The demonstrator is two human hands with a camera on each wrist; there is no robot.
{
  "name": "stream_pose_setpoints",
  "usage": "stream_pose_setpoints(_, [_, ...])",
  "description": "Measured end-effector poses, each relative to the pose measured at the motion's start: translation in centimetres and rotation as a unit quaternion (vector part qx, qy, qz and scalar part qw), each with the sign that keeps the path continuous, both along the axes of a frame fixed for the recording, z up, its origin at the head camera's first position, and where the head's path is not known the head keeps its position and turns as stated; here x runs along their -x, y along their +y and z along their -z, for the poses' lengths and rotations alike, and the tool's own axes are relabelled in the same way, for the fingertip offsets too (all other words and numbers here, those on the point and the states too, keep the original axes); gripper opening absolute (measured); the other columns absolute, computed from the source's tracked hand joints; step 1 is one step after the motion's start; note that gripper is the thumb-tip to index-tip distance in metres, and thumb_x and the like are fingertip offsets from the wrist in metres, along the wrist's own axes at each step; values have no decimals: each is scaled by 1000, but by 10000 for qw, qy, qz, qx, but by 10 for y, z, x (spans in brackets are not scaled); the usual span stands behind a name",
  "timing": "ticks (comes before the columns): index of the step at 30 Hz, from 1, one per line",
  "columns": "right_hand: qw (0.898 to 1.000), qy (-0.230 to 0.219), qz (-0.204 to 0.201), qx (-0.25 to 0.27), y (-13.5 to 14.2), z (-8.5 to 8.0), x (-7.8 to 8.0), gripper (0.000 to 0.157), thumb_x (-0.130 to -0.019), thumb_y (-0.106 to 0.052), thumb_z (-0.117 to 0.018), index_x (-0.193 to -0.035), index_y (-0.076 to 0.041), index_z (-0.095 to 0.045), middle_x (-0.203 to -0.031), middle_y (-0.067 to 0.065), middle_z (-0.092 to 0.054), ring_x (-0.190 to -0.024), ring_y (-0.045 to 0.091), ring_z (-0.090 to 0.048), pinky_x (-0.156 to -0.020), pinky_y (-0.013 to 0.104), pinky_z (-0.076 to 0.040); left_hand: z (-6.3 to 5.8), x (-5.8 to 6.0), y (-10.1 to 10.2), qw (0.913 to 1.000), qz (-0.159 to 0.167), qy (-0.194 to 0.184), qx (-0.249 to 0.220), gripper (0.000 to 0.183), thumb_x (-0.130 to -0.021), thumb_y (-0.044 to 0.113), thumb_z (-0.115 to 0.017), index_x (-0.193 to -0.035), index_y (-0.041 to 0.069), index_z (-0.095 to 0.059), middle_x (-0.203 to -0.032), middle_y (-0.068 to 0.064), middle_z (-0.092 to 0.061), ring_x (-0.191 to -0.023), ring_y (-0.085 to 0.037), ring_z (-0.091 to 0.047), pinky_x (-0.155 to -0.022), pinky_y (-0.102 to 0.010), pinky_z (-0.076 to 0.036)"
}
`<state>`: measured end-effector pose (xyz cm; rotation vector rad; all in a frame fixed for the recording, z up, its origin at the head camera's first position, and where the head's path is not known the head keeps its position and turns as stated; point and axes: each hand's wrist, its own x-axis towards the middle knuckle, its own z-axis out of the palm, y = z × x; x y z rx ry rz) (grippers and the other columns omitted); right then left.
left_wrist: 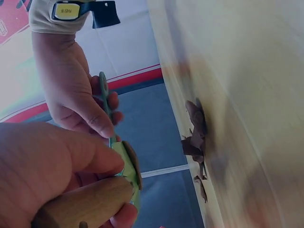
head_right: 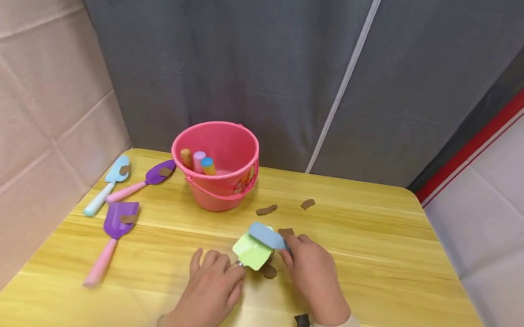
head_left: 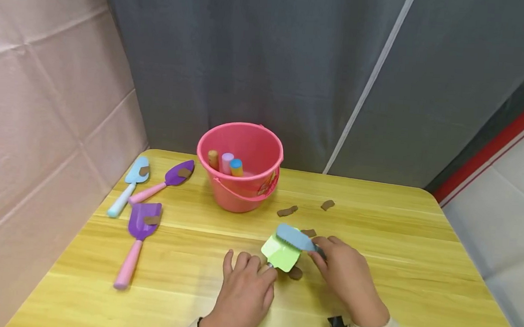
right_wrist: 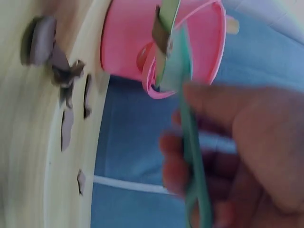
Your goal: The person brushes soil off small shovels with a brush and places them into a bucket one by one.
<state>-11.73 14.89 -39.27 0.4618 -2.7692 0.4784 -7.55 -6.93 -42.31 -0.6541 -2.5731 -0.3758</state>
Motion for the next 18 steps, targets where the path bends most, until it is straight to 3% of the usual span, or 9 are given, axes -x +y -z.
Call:
stream_pose_setpoints(2, [9993,151,336,63,3,-1,0,23,-85,-18,-78,-105,-8,-72,-82,2,-64,-55,10,-47,-48,31,-41,1,0,0,10000,-3,33,-7,7,-81,18,-69,-82,21,-64,-89,1,-58,-93,-26,-50,-95,-69,-32])
stream_pose_setpoints(4, [9991,221,342,73,4,-1,0,24,-84,-17,-79,-105,-8,-72,-80,1,-62,-54,9,-44,-47,30,-39,2,1,-1,10000,-28,41,-31,7,-81,18,-70,-82,21,-64,-90,1,-59,-92,-26,-50,-95,-69,-31])
stream_pose_setpoints(10, [9972,76,-739,-13,-1,-1,-1,22,-84,-23,-80,-103,-15,-73,-82,-9,-61,-61,3,-46,-56,25,-44,2,2,-1,10000,-56,-61,-23,6,-81,19,-69,-82,22,-64,-91,0,-59,-93,-25,-50,-96,-69,-31])
stream_pose_setpoints(12, [9983,62,-584,-24,0,-2,0,22,-84,-22,-79,-104,-14,-73,-82,-8,-62,-60,4,-46,-54,27,-44,3,2,-1,10000,-41,-41,-19,7,-79,17,-69,-83,22,-64,-90,0,-58,-93,-25,-50,-96,-68,-31])
stream_pose_setpoints(16, [9991,309,303,21,3,-2,1,23,-84,-18,-79,-104,-9,-72,-80,1,-62,-54,10,-45,-47,31,-40,3,1,-1,10000,-45,32,-22,12,-76,14,-70,-82,22,-64,-89,0,-57,-93,-26,-50,-96,-68,-31])
stream_pose_setpoints(18, [9987,380,331,43,4,-2,1,24,-84,-18,-79,-105,-8,-72,-81,2,-63,-53,10,-45,-46,31,-40,3,1,-1,10000,-56,4,-2,13,-75,14,-71,-83,22,-64,-91,0,-58,-94,-26,-50,-96,-68,-30])
